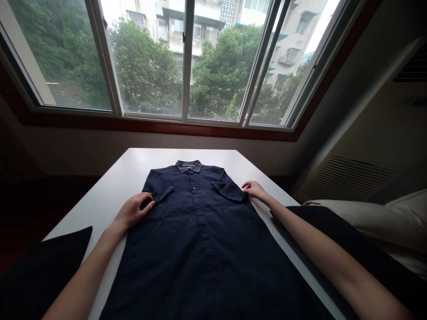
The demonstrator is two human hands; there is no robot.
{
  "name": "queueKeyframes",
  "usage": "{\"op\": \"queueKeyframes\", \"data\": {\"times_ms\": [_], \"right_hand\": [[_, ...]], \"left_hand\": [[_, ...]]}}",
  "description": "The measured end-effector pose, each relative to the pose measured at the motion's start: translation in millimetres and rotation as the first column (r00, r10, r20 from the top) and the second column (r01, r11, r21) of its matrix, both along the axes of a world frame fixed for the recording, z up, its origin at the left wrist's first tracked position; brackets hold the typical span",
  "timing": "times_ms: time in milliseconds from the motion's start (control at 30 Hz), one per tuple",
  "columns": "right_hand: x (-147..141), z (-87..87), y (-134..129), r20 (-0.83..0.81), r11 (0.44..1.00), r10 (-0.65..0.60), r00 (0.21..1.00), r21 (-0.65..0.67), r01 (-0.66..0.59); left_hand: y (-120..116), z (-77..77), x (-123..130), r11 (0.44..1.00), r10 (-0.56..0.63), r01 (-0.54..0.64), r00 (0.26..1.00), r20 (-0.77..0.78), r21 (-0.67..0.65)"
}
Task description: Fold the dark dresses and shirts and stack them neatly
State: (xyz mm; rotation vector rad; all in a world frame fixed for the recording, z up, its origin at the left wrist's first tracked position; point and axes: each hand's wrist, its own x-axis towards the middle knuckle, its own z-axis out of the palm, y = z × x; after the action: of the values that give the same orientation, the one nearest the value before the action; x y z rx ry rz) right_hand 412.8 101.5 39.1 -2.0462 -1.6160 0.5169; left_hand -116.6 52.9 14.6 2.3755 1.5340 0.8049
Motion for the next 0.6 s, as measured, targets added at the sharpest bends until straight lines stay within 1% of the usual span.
{"op": "queueKeyframes", "data": {"times_ms": [100,167,233,300,367,400,433,500,600], "right_hand": [[-5,5.2,2,0.116,0.997,0.007,0.993,0.081,-0.017],[-16,10.3,4,0.165,0.988,0.055,0.985,0.131,-0.077],[-33,15.6,5,0.196,0.972,0.134,0.971,0.163,-0.167],[-55,19.8,5,0.279,0.941,0.234,0.931,0.178,-0.289],[-80,21.4,5,0.414,0.908,0.307,0.857,0.144,-0.395],[-93,21.0,5,0.485,0.901,0.32,0.814,0.109,-0.419],[-105,19.9,6,0.54,0.905,0.317,0.779,0.074,-0.42],[-126,15.7,10,0.595,0.928,0.281,0.753,0.03,-0.371],[-146,8.4,17,0.601,0.961,0.203,0.773,0.031,-0.276]], "left_hand": [[0,-0.1,0,1.0,0.002,-0.002,1.0,0.007,0.001],[0,0.1,0,1.0,0.001,-0.001,1.0,0.01,0.003],[0,0.2,0,1.0,-0.003,0.003,1.0,0.01,0.007],[0,0.0,0,1.0,-0.007,0.007,1.0,0.008,0.008],[1,-0.5,0,1.0,-0.011,0.011,1.0,0.009,0.006],[1,-0.7,0,1.0,-0.013,0.013,1.0,0.011,0.005],[2,-1.0,0,1.0,-0.015,0.015,1.0,0.012,0.004],[2,-1.1,-1,1.0,-0.017,0.017,1.0,0.011,0.002],[1,-0.8,0,1.0,-0.012,0.011,1.0,0.006,0.003]]}}
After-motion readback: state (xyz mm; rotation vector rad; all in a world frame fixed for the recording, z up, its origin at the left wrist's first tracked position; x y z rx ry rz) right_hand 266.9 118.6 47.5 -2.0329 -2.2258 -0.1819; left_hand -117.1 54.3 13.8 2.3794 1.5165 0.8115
